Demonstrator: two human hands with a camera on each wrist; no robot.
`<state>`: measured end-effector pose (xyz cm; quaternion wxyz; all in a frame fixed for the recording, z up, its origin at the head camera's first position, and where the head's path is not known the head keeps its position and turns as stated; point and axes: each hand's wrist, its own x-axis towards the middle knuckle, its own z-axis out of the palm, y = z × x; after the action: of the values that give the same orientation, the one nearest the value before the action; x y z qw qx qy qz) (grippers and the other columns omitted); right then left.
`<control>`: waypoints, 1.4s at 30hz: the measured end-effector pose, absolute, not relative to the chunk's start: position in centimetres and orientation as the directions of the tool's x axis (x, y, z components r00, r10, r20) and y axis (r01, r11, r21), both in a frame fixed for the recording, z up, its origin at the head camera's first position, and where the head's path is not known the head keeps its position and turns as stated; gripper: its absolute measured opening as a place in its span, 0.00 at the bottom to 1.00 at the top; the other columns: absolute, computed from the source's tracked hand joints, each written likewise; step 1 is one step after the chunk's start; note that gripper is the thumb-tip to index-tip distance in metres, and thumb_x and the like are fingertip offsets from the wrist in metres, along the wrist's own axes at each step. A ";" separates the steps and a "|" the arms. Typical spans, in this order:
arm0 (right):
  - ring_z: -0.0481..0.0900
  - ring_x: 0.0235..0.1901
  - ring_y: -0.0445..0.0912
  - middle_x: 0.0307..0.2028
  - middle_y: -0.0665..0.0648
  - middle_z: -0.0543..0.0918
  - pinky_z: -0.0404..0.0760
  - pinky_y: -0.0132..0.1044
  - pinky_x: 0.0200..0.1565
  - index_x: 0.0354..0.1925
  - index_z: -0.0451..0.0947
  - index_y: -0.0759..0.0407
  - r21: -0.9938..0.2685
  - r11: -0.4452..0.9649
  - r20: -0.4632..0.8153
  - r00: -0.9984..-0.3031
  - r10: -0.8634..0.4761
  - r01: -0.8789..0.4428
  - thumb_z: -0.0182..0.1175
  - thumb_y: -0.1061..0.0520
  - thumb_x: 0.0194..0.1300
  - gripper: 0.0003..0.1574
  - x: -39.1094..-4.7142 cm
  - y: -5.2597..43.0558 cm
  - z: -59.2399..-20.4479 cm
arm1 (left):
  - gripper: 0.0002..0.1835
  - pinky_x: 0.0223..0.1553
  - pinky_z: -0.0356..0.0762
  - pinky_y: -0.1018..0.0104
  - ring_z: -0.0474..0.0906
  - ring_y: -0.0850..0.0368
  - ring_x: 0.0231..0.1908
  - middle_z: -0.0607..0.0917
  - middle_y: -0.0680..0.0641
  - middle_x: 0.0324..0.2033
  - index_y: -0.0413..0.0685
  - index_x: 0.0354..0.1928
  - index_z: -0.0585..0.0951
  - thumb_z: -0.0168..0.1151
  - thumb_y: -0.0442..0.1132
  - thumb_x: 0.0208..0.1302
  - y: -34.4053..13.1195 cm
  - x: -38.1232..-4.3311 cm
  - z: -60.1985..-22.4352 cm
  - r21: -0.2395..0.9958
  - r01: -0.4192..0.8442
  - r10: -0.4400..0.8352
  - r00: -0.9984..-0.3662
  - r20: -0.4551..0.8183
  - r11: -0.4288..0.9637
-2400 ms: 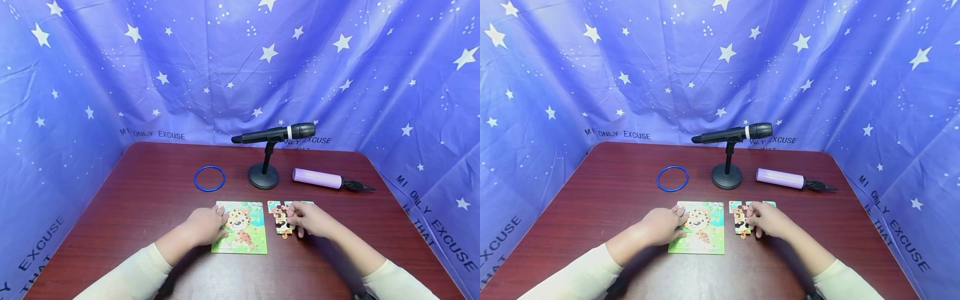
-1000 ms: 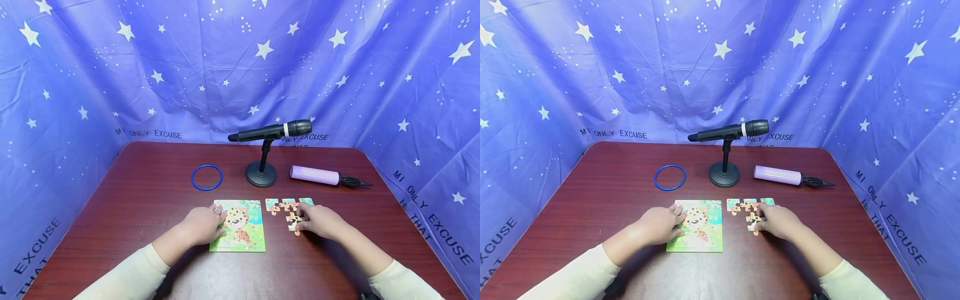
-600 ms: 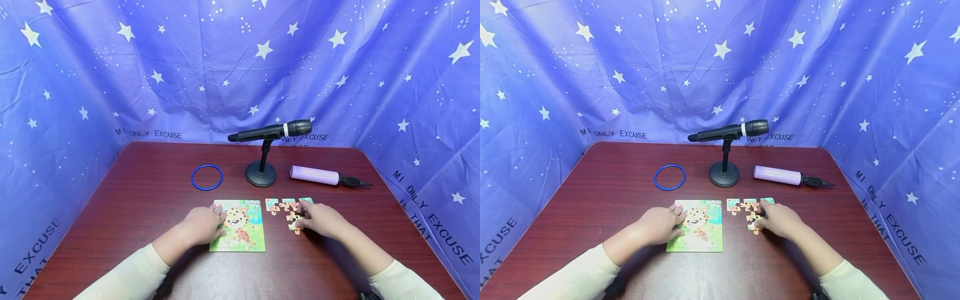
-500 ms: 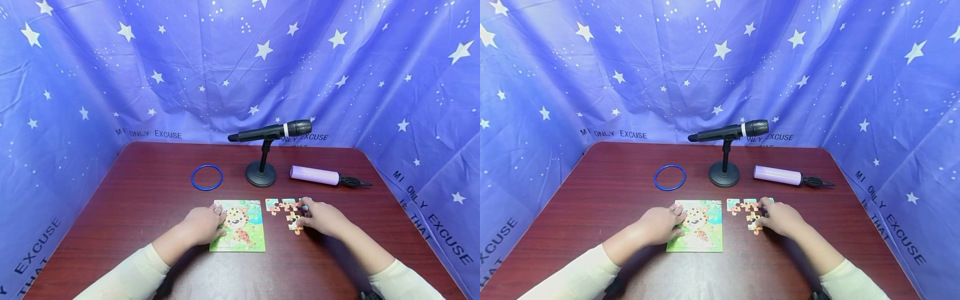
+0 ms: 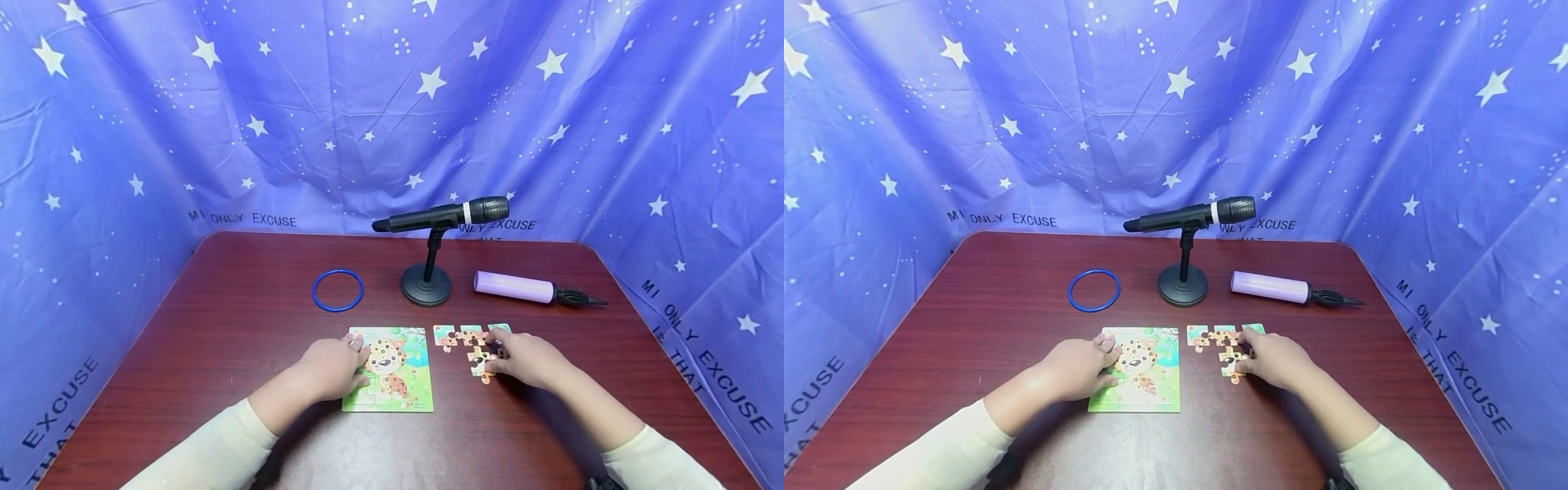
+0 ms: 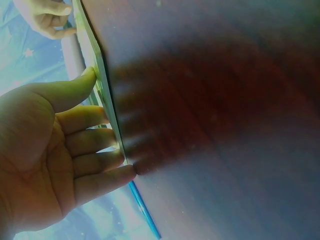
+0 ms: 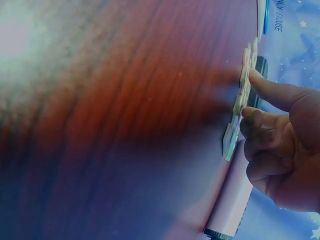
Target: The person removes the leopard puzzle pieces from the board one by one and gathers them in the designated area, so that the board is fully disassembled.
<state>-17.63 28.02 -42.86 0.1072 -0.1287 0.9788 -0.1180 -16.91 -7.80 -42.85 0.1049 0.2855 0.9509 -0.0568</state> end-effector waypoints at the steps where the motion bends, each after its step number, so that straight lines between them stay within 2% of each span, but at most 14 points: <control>1: 0.81 0.36 0.45 0.39 0.50 0.85 0.78 0.50 0.40 0.59 0.74 0.54 -0.260 0.938 -0.172 -0.945 -0.279 -0.230 0.68 0.41 0.59 0.34 -17.7 28.0 -42.8 | 0.34 0.60 0.74 0.51 0.67 0.50 0.69 0.72 0.46 0.68 0.53 0.67 0.74 0.58 0.62 0.64 -7.8 -16.9 -42.8 -0.049 0.556 0.532 -0.814 -0.232 0.830; 4: 0.76 0.29 0.42 0.29 0.47 0.81 0.76 0.44 0.35 0.55 0.75 0.52 -0.267 0.930 -0.125 -0.948 -0.294 -0.253 0.67 0.41 0.60 0.29 -17.9 27.4 -42.4 | 0.34 0.61 0.74 0.51 0.67 0.50 0.69 0.72 0.46 0.68 0.53 0.68 0.74 0.58 0.62 0.65 -7.9 -16.8 -42.8 -0.050 0.560 0.535 -0.812 -0.232 0.827; 7: 0.74 0.26 0.40 0.26 0.45 0.78 0.74 0.41 0.33 0.53 0.74 0.51 -0.290 0.913 -0.081 -0.943 -0.323 -0.288 0.66 0.40 0.62 0.27 -18.3 26.1 -41.8 | 0.34 0.61 0.74 0.51 0.66 0.49 0.69 0.71 0.45 0.69 0.52 0.68 0.73 0.57 0.62 0.66 -8.1 -16.8 -42.7 -0.045 0.569 0.544 -0.805 -0.237 0.821; 12: 0.73 0.26 0.38 0.29 0.45 0.76 0.73 0.37 0.32 0.58 0.72 0.51 -0.349 0.878 -0.090 -0.921 -0.378 -0.326 0.65 0.38 0.62 0.32 -18.5 22.4 -41.0 | 0.38 0.59 0.75 0.51 0.66 0.50 0.70 0.71 0.45 0.69 0.53 0.69 0.72 0.55 0.67 0.64 -8.8 -17.0 -42.6 0.023 0.579 0.566 -0.785 -0.251 0.815; 17: 0.73 0.28 0.37 0.36 0.48 0.78 0.74 0.35 0.33 0.62 0.70 0.51 -0.368 0.841 -0.095 -0.884 -0.458 -0.396 0.66 0.37 0.61 0.37 -18.3 18.4 -40.9 | 0.51 0.65 0.69 0.52 0.61 0.51 0.72 0.67 0.47 0.71 0.52 0.72 0.68 0.63 0.73 0.51 -9.4 -17.3 -42.4 0.134 0.559 0.572 -0.769 -0.286 0.818; 20: 0.74 0.31 0.38 0.37 0.49 0.79 0.75 0.36 0.35 0.64 0.68 0.53 -0.384 0.819 -0.120 -0.857 -0.501 -0.426 0.66 0.35 0.60 0.42 -18.2 16.2 -41.2 | 0.55 0.67 0.67 0.51 0.58 0.52 0.73 0.65 0.49 0.73 0.51 0.73 0.66 0.69 0.71 0.46 -9.7 -17.4 -42.3 0.168 0.552 0.575 -0.764 -0.293 0.817; 24: 0.76 0.34 0.39 0.39 0.49 0.79 0.78 0.38 0.38 0.64 0.68 0.55 -0.388 0.797 -0.159 -0.818 -0.552 -0.463 0.66 0.34 0.59 0.44 -17.8 13.8 -42.1 | 0.55 0.66 0.67 0.50 0.57 0.52 0.74 0.64 0.50 0.73 0.51 0.73 0.65 0.73 0.67 0.44 -9.8 -17.4 -42.3 0.177 0.548 0.575 -0.766 -0.287 0.818; 30: 0.73 0.28 0.38 0.32 0.45 0.77 0.75 0.36 0.33 0.48 0.76 0.54 -0.318 0.786 -0.137 -0.795 -0.591 -0.530 0.67 0.38 0.59 0.28 -17.6 11.7 -43.2 | 0.55 0.65 0.68 0.50 0.57 0.53 0.74 0.64 0.50 0.73 0.51 0.73 0.66 0.74 0.67 0.43 -9.8 -17.4 -42.5 0.178 0.546 0.574 -0.773 -0.271 0.819; 35: 0.72 0.25 0.37 0.27 0.43 0.77 0.73 0.34 0.29 0.39 0.77 0.51 -0.270 0.795 -0.088 -0.808 -0.583 -0.544 0.66 0.44 0.62 0.15 -17.8 11.0 -43.7 | 0.55 0.66 0.68 0.51 0.57 0.52 0.73 0.64 0.49 0.73 0.50 0.72 0.66 0.74 0.66 0.43 -9.8 -17.4 -42.5 0.177 0.547 0.575 -0.774 -0.265 0.818; 42: 0.71 0.24 0.36 0.25 0.42 0.76 0.72 0.33 0.29 0.34 0.75 0.49 -0.258 0.798 -0.078 -0.812 -0.579 -0.545 0.65 0.48 0.64 0.09 -18.0 10.5 -44.0 | 0.55 0.67 0.66 0.51 0.58 0.52 0.73 0.65 0.49 0.73 0.49 0.72 0.66 0.74 0.66 0.42 -9.7 -17.3 -42.4 0.180 0.540 0.569 -0.777 -0.268 0.822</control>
<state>-17.97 10.47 -44.03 0.0767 -0.2972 0.9451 -0.1123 -17.34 -9.69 -42.39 0.1570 0.2943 0.9416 0.0465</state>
